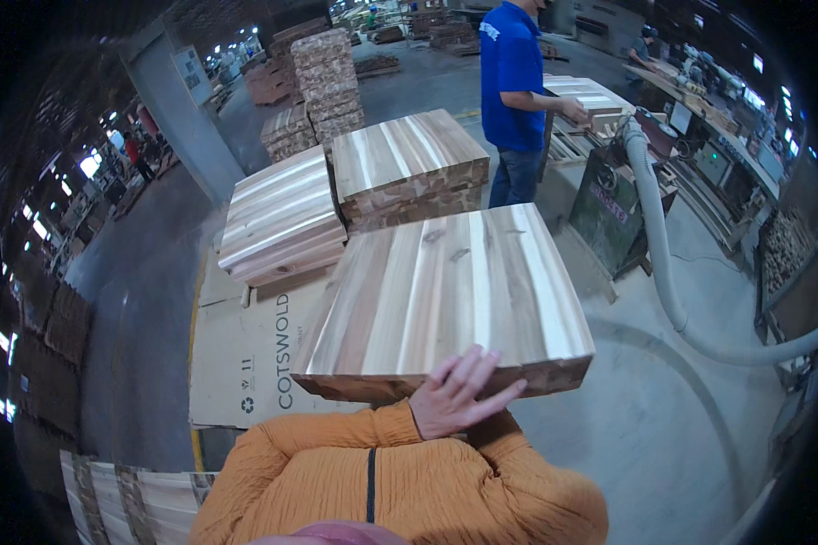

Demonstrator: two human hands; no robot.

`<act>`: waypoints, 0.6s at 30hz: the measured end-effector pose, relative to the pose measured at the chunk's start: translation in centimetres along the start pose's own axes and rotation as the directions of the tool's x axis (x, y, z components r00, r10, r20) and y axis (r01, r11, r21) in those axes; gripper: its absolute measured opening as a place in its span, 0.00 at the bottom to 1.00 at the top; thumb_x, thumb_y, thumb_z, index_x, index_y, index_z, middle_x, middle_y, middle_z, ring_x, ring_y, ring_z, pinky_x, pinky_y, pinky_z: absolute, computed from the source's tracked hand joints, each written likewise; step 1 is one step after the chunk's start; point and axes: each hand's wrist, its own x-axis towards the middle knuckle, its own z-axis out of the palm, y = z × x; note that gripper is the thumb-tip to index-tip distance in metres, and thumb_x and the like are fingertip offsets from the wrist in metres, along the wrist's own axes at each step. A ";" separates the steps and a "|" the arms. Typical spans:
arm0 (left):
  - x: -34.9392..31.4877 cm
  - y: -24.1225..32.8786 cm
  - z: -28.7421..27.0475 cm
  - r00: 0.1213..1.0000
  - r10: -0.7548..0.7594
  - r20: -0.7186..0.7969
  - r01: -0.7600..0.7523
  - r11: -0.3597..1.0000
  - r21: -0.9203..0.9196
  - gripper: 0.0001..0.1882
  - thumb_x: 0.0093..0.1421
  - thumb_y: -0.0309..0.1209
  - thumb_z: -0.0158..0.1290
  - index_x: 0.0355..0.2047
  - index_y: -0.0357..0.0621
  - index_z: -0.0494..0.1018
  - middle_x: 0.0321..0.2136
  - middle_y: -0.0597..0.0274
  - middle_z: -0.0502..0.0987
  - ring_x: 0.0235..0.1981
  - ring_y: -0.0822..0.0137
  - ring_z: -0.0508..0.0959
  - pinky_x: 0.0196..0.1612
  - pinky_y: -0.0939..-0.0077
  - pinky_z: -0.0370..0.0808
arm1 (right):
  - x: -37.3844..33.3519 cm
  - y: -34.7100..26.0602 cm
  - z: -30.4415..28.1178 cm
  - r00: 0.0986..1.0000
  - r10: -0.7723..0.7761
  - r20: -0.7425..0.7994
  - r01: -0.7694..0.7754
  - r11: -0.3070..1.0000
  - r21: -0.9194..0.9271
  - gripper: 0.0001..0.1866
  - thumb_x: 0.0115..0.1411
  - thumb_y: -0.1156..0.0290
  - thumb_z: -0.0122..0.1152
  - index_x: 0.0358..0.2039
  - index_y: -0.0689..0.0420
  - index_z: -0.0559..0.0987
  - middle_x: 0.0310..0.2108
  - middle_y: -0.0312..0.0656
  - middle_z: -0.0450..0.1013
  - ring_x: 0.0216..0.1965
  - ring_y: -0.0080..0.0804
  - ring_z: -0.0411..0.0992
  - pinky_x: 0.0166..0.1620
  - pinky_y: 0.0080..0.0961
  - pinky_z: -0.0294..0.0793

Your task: The person picks up wooden planks, applies glue to the edges using a white squeeze bottle, and joins them together. They repeat this process for multiple planks, stacking the assembled pieces on a table.

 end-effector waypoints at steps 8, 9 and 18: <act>3.1 -0.4 4.4 0.963 0.239 -0.123 -0.229 0.969 0.093 0.14 0.62 0.38 0.41 0.46 0.56 0.68 0.60 0.55 0.61 0.60 0.60 0.63 0.62 0.67 0.53 | -2.7 -4.9 -4.1 0.994 -0.027 -0.104 0.036 0.996 0.084 0.25 0.63 0.50 0.36 0.56 0.51 0.57 0.55 0.39 0.52 0.55 0.38 0.54 0.57 0.41 0.56; 3.3 -0.8 5.6 0.961 0.237 -0.139 -0.224 0.969 0.104 0.12 0.62 0.36 0.41 0.45 0.57 0.68 0.60 0.57 0.62 0.59 0.61 0.64 0.62 0.67 0.53 | -0.7 -5.4 -4.2 0.994 -0.027 -0.107 0.037 0.995 0.095 0.25 0.63 0.51 0.36 0.55 0.51 0.58 0.55 0.39 0.53 0.54 0.38 0.54 0.56 0.41 0.57; 6.3 -7.5 11.5 0.977 0.140 -0.160 -0.097 0.963 0.250 0.14 0.61 0.38 0.44 0.48 0.60 0.65 0.59 0.59 0.63 0.59 0.61 0.64 0.64 0.66 0.50 | 13.2 -11.1 -2.8 0.996 -0.006 -0.084 0.030 0.957 0.289 0.22 0.62 0.53 0.38 0.51 0.52 0.63 0.51 0.39 0.58 0.50 0.37 0.58 0.54 0.40 0.60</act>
